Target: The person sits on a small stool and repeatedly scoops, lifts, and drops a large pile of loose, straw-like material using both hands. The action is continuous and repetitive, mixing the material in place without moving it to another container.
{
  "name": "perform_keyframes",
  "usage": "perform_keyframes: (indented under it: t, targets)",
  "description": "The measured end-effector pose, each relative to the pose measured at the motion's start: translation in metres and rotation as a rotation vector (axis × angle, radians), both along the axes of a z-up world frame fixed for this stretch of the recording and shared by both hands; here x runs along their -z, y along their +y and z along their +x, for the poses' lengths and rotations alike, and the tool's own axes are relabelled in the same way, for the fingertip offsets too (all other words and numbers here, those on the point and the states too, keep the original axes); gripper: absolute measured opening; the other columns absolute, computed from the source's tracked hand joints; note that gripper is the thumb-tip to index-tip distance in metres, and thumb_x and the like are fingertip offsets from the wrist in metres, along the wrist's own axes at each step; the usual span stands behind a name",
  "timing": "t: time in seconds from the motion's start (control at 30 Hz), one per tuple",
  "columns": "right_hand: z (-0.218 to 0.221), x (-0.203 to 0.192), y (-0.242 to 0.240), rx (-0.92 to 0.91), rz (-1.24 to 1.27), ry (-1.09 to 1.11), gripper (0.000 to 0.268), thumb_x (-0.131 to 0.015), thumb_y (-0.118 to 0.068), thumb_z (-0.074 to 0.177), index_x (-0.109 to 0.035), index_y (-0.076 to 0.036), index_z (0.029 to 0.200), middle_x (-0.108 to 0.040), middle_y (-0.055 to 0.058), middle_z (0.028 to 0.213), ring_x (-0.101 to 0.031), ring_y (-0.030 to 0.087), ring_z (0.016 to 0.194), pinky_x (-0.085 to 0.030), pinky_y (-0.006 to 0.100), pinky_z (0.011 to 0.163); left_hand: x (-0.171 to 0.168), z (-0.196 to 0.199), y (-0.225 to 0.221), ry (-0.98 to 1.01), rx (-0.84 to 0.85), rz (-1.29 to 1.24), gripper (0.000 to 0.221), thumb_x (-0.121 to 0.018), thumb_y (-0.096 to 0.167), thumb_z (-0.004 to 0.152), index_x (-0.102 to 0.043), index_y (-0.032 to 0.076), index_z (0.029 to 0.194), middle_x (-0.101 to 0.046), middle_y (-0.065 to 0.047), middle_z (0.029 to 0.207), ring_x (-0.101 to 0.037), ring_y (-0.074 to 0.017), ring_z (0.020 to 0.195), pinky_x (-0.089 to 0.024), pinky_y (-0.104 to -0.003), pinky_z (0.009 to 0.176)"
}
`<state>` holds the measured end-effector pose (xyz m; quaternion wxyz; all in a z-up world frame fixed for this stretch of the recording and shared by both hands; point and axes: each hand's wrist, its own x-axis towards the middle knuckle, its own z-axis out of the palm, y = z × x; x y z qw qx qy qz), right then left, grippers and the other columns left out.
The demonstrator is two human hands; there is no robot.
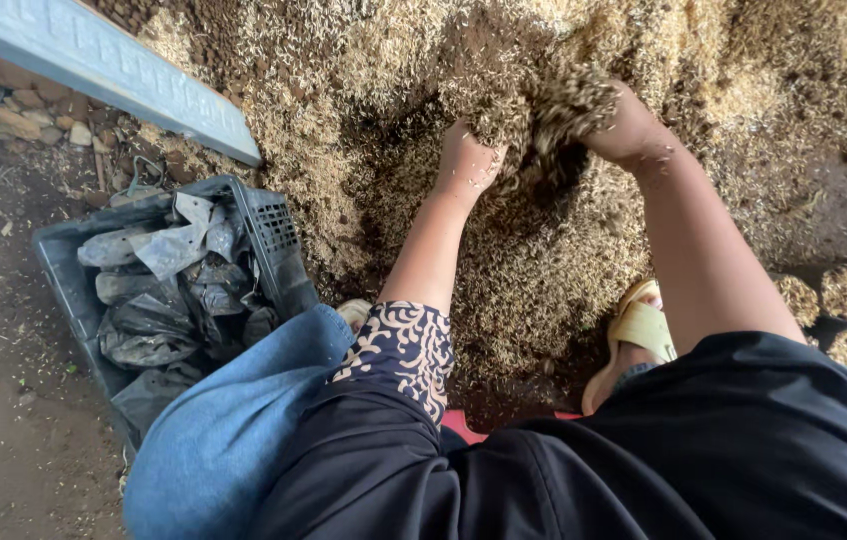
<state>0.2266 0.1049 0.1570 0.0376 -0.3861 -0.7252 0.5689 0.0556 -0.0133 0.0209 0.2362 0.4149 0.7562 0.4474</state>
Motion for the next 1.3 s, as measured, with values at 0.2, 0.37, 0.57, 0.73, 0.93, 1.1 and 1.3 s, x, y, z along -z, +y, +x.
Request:
perform_keyframes:
  t: [0.2, 0.37, 0.57, 0.73, 0.93, 1.1, 1.3]
  targets:
    - [0.004, -0.015, -0.017, 0.009, 0.176, -0.2, 0.036, -0.072, -0.019, 0.087, -0.066, -0.004, 0.119, -0.072, 0.012, 0.115, -0.066, 0.023, 0.107, -0.055, 0.039, 0.098, -0.039, 0.013, -0.011, 0.008, -0.032, 0.065, 0.018, -0.066, 0.002, 0.083, -0.065, 0.002, 0.102, -0.072, -0.01, 0.091, -0.069, -0.0212, 0.081, -0.059, -0.033, 0.068]
    - [0.005, -0.027, -0.027, 0.06, 0.264, -0.204, 0.034, -0.077, -0.023, 0.086, -0.067, -0.005, 0.114, -0.071, 0.009, 0.112, -0.064, 0.021, 0.103, -0.054, 0.038, 0.094, -0.051, 0.016, -0.01, 0.122, -0.011, -0.042, 0.019, -0.068, 0.014, 0.093, -0.063, 0.003, 0.107, -0.072, -0.011, 0.094, -0.068, -0.0203, 0.08, -0.057, -0.033, 0.069]
    - [0.006, -0.034, -0.046, 0.124, 0.235, -0.229, 0.036, -0.076, -0.028, 0.084, -0.068, -0.008, 0.113, -0.073, 0.007, 0.111, -0.065, 0.018, 0.101, -0.052, 0.04, 0.095, -0.041, 0.019, -0.011, -0.122, 0.013, -0.205, 0.031, -0.057, 0.0, 0.087, -0.056, 0.001, 0.118, -0.067, -0.015, 0.094, -0.066, -0.0197, 0.071, -0.059, -0.031, 0.054]
    - [0.004, -0.015, -0.049, 0.147, 0.258, -0.272, 0.047, -0.075, -0.033, 0.087, -0.059, -0.003, 0.121, -0.07, 0.013, 0.11, -0.066, 0.02, 0.094, -0.055, 0.039, 0.091, -0.043, 0.029, -0.015, -0.006, -0.018, -0.223, 0.017, -0.061, 0.008, 0.096, -0.065, -0.002, 0.109, -0.07, -0.011, 0.091, -0.068, -0.0173, 0.071, -0.058, -0.031, 0.057]
    - [0.008, 0.006, -0.049, 0.398, -0.144, 0.053, 0.04, -0.069, -0.023, 0.088, -0.064, -0.004, 0.122, -0.074, 0.012, 0.111, -0.067, 0.015, 0.086, -0.053, 0.023, 0.07, -0.069, 0.053, -0.022, 0.0, 0.097, 0.157, 0.052, -0.071, 0.027, 0.084, -0.053, -0.003, 0.123, -0.07, -0.011, 0.089, -0.066, -0.0139, 0.069, -0.058, -0.029, 0.058]
    - [0.017, -0.018, -0.053, 0.467, -0.517, 0.155, 0.04, -0.074, -0.016, 0.091, -0.063, 0.011, 0.119, -0.076, 0.017, 0.11, -0.074, 0.017, 0.094, -0.063, 0.024, 0.079, -0.081, 0.043, -0.024, -0.265, -0.041, -0.057, 0.042, -0.066, 0.032, 0.09, -0.057, 0.006, 0.122, -0.073, -0.006, 0.091, -0.065, -0.0116, 0.068, -0.057, -0.029, 0.061]
    - [0.009, -0.049, -0.071, 0.001, 0.216, 0.031, 0.047, -0.067, -0.019, 0.095, -0.055, -0.014, 0.14, -0.065, 0.001, 0.121, -0.062, 0.014, 0.098, -0.051, 0.032, 0.087, -0.079, 0.027, -0.034, -0.507, -0.115, -0.137, 0.032, -0.07, 0.03, 0.087, -0.065, 0.004, 0.104, -0.065, -0.006, 0.079, -0.055, -0.015, 0.061, -0.049, -0.032, 0.055]
